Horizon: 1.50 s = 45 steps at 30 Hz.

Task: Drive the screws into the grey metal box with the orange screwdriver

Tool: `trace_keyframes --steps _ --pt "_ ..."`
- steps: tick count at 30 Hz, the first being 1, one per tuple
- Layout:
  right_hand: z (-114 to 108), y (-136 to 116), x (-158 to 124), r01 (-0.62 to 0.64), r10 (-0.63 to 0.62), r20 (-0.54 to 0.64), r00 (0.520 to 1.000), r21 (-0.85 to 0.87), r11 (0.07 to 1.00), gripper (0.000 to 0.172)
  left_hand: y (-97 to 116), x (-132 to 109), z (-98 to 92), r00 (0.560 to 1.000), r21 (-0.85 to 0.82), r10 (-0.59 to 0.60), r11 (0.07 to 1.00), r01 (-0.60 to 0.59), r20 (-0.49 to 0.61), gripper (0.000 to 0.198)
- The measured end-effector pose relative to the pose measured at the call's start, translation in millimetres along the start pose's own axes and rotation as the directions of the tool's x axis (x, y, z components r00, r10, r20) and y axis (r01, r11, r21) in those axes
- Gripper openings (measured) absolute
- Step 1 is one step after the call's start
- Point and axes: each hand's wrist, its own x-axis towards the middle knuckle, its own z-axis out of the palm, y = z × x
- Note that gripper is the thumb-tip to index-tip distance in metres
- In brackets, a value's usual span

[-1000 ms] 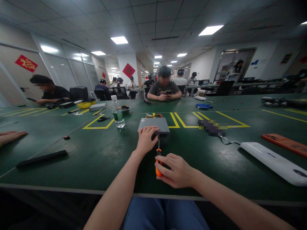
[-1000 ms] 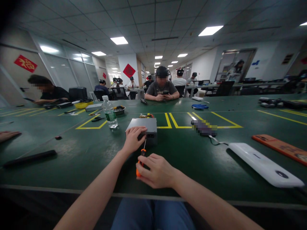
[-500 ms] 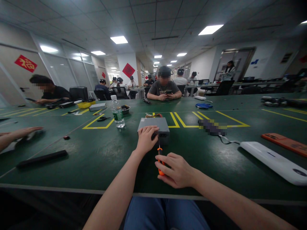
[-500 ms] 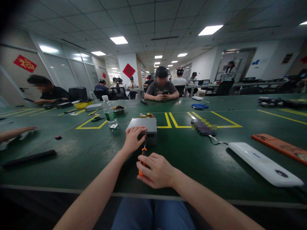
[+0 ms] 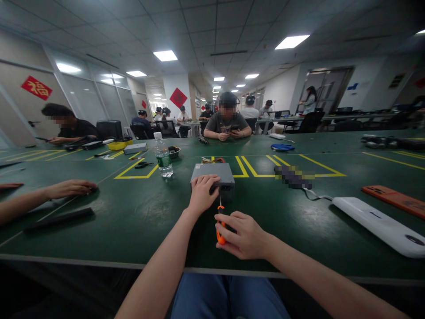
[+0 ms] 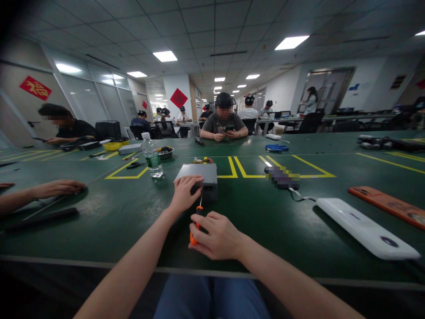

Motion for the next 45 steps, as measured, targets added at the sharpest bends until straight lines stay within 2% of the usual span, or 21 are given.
trace_keyframes --steps 4,8,11,18,24,30,33,38,43,45 --pt "3.0 0.8 -1.6 -0.038 0.04 -0.047 0.998 0.033 0.999 0.021 -0.4 -0.1 0.2 1.0 0.0 0.004 1.0 -0.004 0.0 0.029" --pt "-1.0 0.6 1.5 -0.042 0.04 0.024 0.999 0.076 0.996 0.032 -0.5 -0.6 0.5 1.0 -0.002 0.009 1.0 -0.009 -0.007 0.029" --pt "-3.7 -0.1 2.8 -0.016 0.012 0.059 0.998 0.067 0.998 0.033 -0.5 -1.1 0.6 1.0 -0.002 0.005 1.0 -0.005 -0.008 0.029" --pt "2.6 0.6 -1.9 -0.019 0.019 0.007 1.0 0.056 0.998 0.025 -1.3 -0.9 0.3 1.0 -0.013 0.013 1.0 -0.013 -0.007 0.029" --pt "-3.5 -0.5 1.9 -0.023 0.014 0.097 0.995 0.087 0.996 0.033 -0.1 -0.7 0.5 1.0 -0.019 0.005 1.0 -0.005 -0.015 0.029" --pt "1.3 -0.1 -0.8 -0.017 0.016 0.031 0.999 0.034 0.999 0.024 -0.5 -0.7 0.8 1.0 -0.01 -0.005 1.0 0.004 -0.016 0.029" --pt "1.2 0.2 -1.9 -0.042 0.037 0.068 0.997 0.064 0.997 0.024 -1.2 -0.5 1.6 1.0 -0.016 0.007 1.0 -0.007 -0.022 0.029" --pt "-3.7 -0.4 0.1 -0.028 0.018 0.134 0.991 0.067 0.997 0.034 -2.3 -0.5 2.5 1.0 -0.014 0.006 1.0 -0.006 -0.019 0.028" --pt "1.7 0.1 -2.5 0.014 -0.015 0.038 0.999 0.025 1.0 0.017 -2.7 -0.6 2.2 1.0 -0.019 0.013 1.0 -0.013 -0.02 0.03" --pt "2.6 0.0 -3.0 0.001 -0.002 0.018 1.0 0.034 0.999 0.015 -2.5 -0.6 1.8 1.0 -0.019 0.008 1.0 -0.009 -0.012 0.029"
